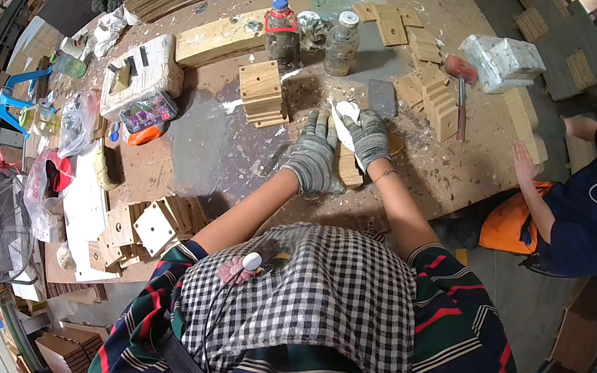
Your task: Assembling small wooden boxes or components by applying glue to slats and joining them.
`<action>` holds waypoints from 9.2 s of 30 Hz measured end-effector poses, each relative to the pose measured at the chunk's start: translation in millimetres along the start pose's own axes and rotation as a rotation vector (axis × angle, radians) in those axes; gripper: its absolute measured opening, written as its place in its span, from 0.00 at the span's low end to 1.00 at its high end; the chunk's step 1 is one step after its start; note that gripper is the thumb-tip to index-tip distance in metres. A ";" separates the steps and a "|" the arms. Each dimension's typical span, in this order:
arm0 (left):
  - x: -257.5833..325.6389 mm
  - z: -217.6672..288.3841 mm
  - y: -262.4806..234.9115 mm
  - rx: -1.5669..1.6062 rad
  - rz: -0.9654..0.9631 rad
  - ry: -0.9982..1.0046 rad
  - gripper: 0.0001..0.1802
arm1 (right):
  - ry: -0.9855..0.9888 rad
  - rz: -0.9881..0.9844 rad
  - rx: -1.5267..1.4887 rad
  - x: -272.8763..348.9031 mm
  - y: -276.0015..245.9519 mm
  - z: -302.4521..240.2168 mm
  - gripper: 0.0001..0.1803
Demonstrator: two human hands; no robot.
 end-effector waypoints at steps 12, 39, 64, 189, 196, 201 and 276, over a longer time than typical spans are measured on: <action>5.6 1.9 -2.7 0.004 0.012 -0.067 0.70 | -0.168 -0.461 0.809 41.7 -26.2 -49.6 0.19; 5.3 5.5 0.3 -0.073 -0.032 0.009 0.69 | -0.058 -0.147 0.049 62.5 -69.6 -32.1 0.20; 2.3 13.9 -3.5 -0.056 -0.018 -0.019 0.71 | -0.294 -0.347 0.628 45.2 -14.8 8.4 0.19; 5.8 2.8 -4.1 0.021 0.042 -0.079 0.68 | -0.086 -0.309 0.319 55.8 -47.3 -33.9 0.21; 4.0 -0.5 3.2 -0.047 0.057 -0.077 0.67 | 0.025 -0.606 0.647 69.1 -60.8 -45.1 0.29; 6.9 1.8 -4.0 -0.053 0.024 -0.075 0.68 | -0.113 -0.590 0.443 53.0 -65.0 -35.8 0.28; 2.1 -1.6 8.5 -0.078 0.069 -0.048 0.66 | -0.303 -0.272 0.591 67.1 -31.0 -20.4 0.18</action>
Point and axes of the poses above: each hand's wrist, its own x-axis away from the middle knuckle, its own y-axis out of the palm, z = x × y, the point moved 4 cm from there along -x, towards the middle knuckle, and after that the axes turned 10 degrees about x, right-handed, at the moved point
